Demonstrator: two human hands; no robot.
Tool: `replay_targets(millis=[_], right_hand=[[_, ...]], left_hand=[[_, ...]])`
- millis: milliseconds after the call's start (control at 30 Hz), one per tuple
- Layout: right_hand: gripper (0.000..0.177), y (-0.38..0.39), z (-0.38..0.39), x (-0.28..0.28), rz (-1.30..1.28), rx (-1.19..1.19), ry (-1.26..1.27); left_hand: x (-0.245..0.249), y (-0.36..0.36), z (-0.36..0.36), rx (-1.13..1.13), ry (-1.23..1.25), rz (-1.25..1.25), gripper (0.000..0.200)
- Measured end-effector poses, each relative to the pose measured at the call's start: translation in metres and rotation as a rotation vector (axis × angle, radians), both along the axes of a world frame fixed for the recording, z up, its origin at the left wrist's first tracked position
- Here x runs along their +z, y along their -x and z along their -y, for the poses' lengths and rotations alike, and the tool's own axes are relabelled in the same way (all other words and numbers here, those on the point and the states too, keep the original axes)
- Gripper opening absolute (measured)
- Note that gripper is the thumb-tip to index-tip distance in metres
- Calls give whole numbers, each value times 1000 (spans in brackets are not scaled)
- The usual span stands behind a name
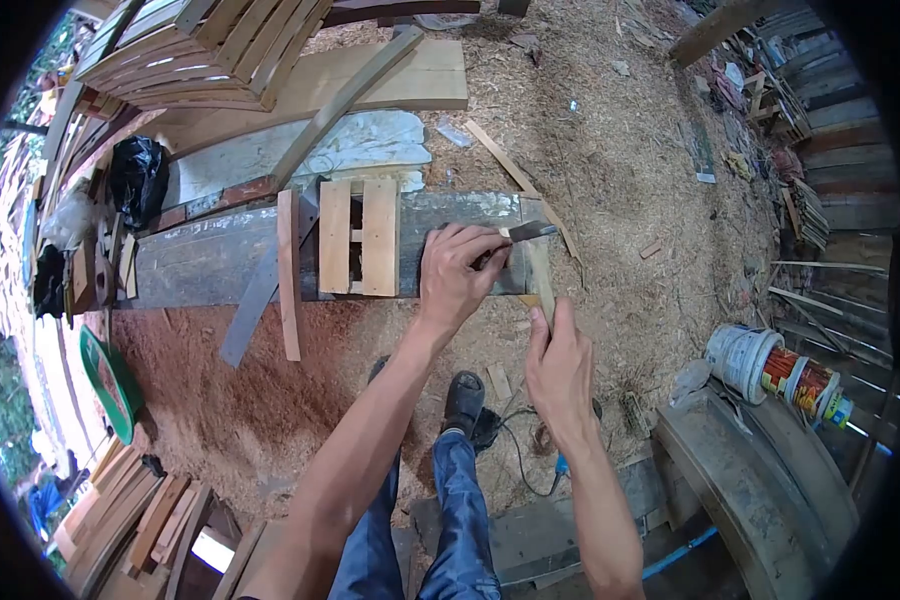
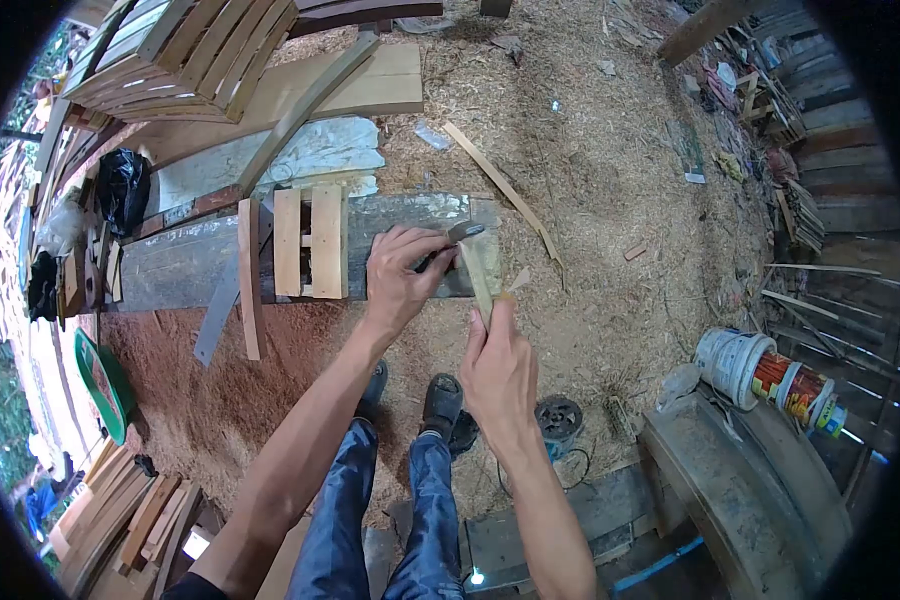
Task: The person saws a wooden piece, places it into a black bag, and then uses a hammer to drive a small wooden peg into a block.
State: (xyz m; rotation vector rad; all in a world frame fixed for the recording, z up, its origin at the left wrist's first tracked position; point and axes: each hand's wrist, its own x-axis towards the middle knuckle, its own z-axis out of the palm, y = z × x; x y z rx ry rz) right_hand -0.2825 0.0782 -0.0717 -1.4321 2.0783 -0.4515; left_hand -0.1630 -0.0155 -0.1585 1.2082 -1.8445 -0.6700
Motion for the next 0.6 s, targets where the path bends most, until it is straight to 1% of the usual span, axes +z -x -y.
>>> replay_targets(millis=[133, 200, 233, 300, 333, 400, 600], right_hand=[[19, 3, 1, -5, -22, 21, -31], [19, 2, -1, -4, 70, -49, 8], [19, 3, -2, -6, 68, -49, 5], [19, 4, -1, -10, -40, 11, -56], [19, 6, -1, -10, -40, 13, -55], [20, 9, -2, -9, 25, -29, -30], [21, 4, 0, 2, -16, -14, 36]], left_hand=[[-1, 1, 2, 14, 8, -18, 12], [-2, -1, 1, 13, -9, -6, 12], [-1, -1, 1, 10, -21, 5, 12], [-1, -1, 1, 14, -32, 2, 12], [-1, -1, 2, 18, -43, 1, 11], [0, 0, 3, 20, -22, 10, 12], [1, -2, 3, -27, -27, 22, 13]])
